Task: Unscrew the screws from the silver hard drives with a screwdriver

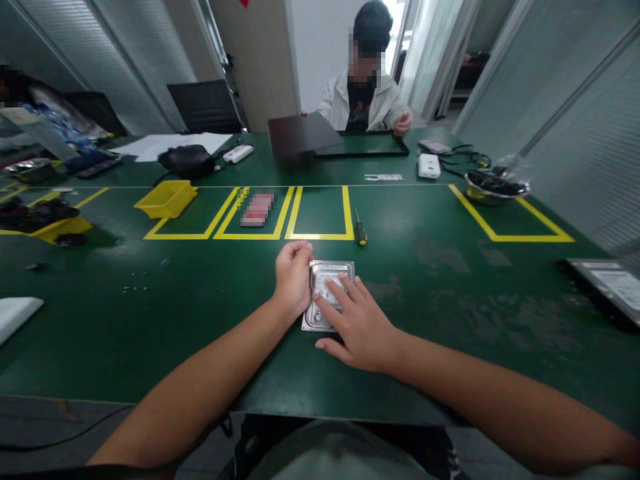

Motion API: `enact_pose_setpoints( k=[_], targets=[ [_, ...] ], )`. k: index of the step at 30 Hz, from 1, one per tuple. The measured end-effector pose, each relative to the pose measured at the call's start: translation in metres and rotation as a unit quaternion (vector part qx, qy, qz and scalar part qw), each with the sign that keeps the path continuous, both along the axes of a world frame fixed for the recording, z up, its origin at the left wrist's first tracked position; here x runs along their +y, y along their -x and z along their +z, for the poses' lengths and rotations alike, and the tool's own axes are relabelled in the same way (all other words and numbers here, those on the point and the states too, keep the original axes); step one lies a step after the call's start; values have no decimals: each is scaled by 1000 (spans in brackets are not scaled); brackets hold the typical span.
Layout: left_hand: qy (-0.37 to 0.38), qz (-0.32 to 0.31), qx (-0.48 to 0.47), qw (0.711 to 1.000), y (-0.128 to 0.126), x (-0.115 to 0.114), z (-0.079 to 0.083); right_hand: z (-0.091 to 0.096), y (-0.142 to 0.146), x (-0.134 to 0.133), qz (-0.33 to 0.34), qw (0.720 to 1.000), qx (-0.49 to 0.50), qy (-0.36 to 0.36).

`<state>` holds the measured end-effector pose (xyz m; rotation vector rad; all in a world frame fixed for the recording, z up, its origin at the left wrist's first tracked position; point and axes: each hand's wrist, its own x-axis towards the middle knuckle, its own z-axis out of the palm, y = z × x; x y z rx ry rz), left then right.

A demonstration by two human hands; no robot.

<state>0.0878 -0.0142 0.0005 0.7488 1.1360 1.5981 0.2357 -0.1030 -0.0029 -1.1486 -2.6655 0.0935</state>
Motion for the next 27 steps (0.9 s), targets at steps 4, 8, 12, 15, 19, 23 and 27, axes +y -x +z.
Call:
enact_pose_setpoints(
  k=[4,8,12,15,19,23,27],
  targets=[
    [14,2,-3,1000,3,-1,-2,2,1,-5,-9,1000,-8,-7],
    [-11,3,25,1000,13,-1,-10,5,2,-7,-15,1000,-18,-12],
    [-30,-22,56,998,24,2,-16,4,3,-8,-16,999,-20,-19],
    [-34,-41,78,996,30,6,-18,3,4,-8,-17,1000,-16,-20],
    [-34,-43,89,994,34,11,-20,3,3,-7,-20,1000,-13,-15],
    [-38,-63,93,993,34,12,-21,4,2,-5,-23,1000,-12,-12],
    [-45,-92,99,990,36,14,-20,4,2,-4,-26,1000,-10,-6]
  ],
)
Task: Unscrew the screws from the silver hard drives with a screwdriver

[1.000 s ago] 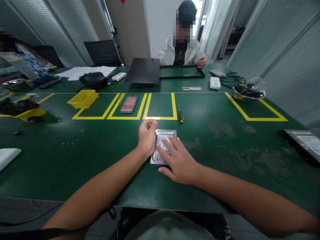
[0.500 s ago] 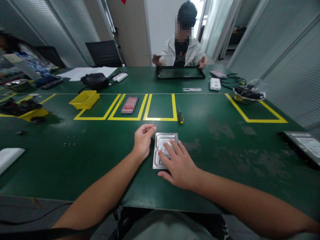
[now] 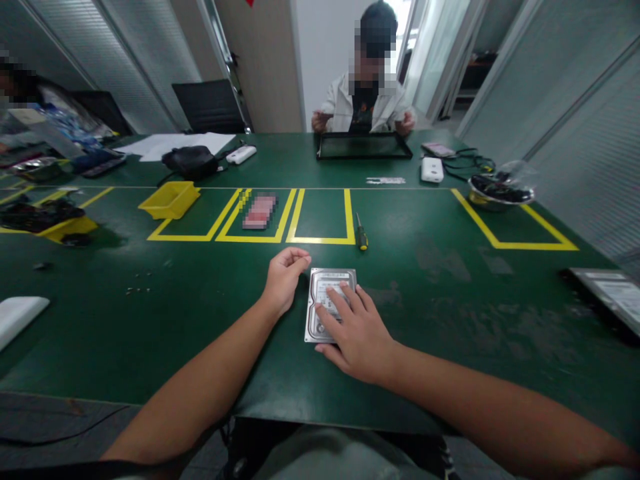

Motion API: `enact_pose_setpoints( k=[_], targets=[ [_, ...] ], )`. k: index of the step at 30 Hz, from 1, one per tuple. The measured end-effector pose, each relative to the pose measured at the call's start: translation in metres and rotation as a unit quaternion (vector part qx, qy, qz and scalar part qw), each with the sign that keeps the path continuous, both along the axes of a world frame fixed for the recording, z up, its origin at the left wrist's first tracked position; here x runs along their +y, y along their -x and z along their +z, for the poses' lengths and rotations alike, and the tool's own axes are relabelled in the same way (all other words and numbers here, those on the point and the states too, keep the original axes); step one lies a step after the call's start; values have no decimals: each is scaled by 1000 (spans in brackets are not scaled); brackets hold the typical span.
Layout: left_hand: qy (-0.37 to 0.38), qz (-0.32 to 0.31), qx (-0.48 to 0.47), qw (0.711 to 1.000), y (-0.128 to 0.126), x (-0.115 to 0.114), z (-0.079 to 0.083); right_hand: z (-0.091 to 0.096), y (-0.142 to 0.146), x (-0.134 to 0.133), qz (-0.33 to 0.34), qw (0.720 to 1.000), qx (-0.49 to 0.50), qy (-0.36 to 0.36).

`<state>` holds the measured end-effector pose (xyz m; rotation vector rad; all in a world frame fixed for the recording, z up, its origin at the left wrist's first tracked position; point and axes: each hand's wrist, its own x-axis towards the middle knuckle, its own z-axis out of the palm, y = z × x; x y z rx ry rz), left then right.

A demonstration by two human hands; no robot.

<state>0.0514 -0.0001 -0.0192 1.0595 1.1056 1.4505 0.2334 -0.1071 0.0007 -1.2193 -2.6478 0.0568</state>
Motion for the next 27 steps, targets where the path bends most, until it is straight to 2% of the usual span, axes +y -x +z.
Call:
enact_pose_setpoints(
  k=[14,27],
  targets=[
    [14,-103,45,994,14,8,4,3,0,2,-1,1000,7,22],
    [24,-151,58,986,23,11,3,0,1,2,-3,1000,6,28]
  ],
)
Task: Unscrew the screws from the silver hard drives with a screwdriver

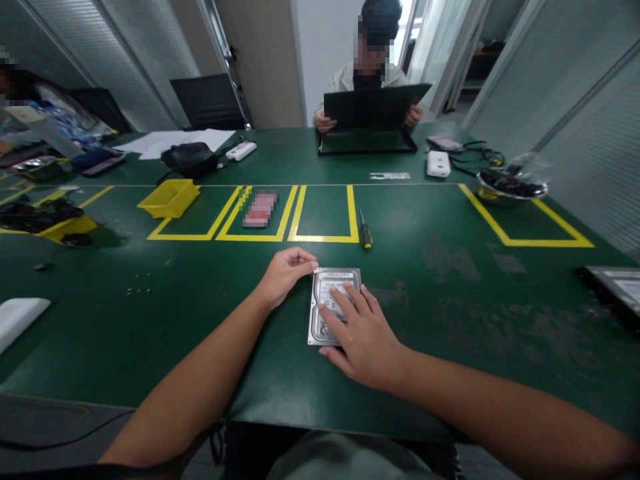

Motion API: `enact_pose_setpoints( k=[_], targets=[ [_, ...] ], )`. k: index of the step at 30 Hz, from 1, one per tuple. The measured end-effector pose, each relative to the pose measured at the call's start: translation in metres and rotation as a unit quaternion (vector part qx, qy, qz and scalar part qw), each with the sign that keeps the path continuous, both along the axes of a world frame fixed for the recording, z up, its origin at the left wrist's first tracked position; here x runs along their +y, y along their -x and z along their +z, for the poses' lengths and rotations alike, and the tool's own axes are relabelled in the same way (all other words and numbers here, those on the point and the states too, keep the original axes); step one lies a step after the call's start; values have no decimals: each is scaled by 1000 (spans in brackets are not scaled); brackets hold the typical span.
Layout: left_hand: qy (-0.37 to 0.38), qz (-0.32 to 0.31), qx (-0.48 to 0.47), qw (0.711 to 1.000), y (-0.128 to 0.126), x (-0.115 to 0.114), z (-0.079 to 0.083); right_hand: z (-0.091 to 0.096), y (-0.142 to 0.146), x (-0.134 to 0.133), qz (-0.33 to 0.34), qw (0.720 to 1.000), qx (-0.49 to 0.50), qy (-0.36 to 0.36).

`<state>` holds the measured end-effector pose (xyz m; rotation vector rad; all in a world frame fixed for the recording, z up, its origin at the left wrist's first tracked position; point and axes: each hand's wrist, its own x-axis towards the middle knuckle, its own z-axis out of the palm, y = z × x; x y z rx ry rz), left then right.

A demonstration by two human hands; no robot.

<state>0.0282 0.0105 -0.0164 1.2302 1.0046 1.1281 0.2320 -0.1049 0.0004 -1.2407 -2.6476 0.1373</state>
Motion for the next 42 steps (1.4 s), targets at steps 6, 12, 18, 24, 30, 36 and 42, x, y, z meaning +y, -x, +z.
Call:
enact_pose_setpoints(
  k=[6,12,18,24,30,36,42],
  targets=[
    [-4,-24,14,1000,1,1,1,0,0,0,0,1000,0,-2],
    [-11,-60,26,998,2,1,3,2,-1,-1,1,1000,-1,2],
    [-6,-70,26,997,6,3,-1,2,0,-2,-1,1000,-3,3],
    [5,-71,30,997,7,2,2,1,-1,-2,1,1000,-3,-1],
    [3,-81,37,996,6,2,4,1,-2,-4,6,1000,0,-3],
    [-3,-72,46,996,7,3,3,-1,-2,-2,9,1000,2,-3],
    [-19,-79,57,995,10,5,3,-1,-4,-1,12,1000,2,1]
  ],
)
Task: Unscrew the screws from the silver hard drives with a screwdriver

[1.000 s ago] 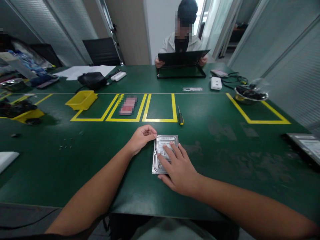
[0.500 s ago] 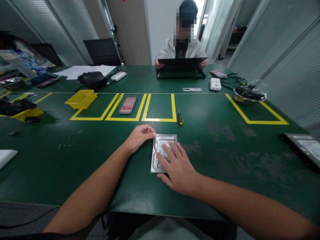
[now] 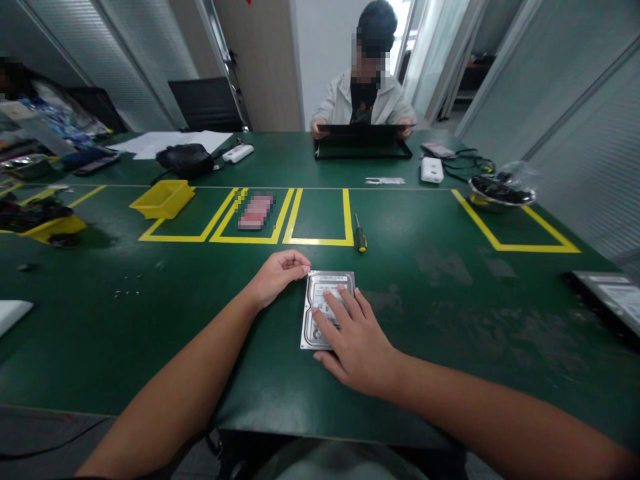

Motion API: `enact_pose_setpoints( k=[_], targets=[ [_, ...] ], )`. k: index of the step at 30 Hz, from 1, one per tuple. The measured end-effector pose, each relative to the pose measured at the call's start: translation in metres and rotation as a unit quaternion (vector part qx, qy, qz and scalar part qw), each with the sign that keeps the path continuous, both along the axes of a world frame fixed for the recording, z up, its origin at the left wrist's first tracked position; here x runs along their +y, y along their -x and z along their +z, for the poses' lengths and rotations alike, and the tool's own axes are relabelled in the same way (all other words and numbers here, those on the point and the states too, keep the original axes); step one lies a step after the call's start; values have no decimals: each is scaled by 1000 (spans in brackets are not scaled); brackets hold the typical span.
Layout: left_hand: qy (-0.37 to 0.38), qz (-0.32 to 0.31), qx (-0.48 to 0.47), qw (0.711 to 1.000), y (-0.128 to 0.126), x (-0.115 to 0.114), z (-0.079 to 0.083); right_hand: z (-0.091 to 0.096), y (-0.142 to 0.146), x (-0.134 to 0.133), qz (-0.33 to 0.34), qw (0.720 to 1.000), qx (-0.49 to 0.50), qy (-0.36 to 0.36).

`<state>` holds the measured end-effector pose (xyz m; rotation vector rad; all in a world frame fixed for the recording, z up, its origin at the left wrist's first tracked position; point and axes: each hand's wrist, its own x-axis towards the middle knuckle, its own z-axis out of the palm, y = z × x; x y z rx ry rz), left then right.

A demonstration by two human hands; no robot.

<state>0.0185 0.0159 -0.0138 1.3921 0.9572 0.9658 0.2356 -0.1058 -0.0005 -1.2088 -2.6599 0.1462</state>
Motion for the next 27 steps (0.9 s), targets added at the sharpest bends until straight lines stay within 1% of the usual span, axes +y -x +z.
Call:
enact_pose_setpoints(
  k=[5,10,21,27],
  targets=[
    [17,-10,-23,1000,1,1,-1,0,0,2,3,1000,1,1],
    [44,-19,-22,999,2,2,0,2,0,1,1,1000,0,5],
    [27,-20,10,999,4,6,-2,0,0,3,2,1000,3,9],
    [33,-21,7,999,4,4,-2,0,0,1,4,1000,2,7]
  ],
)
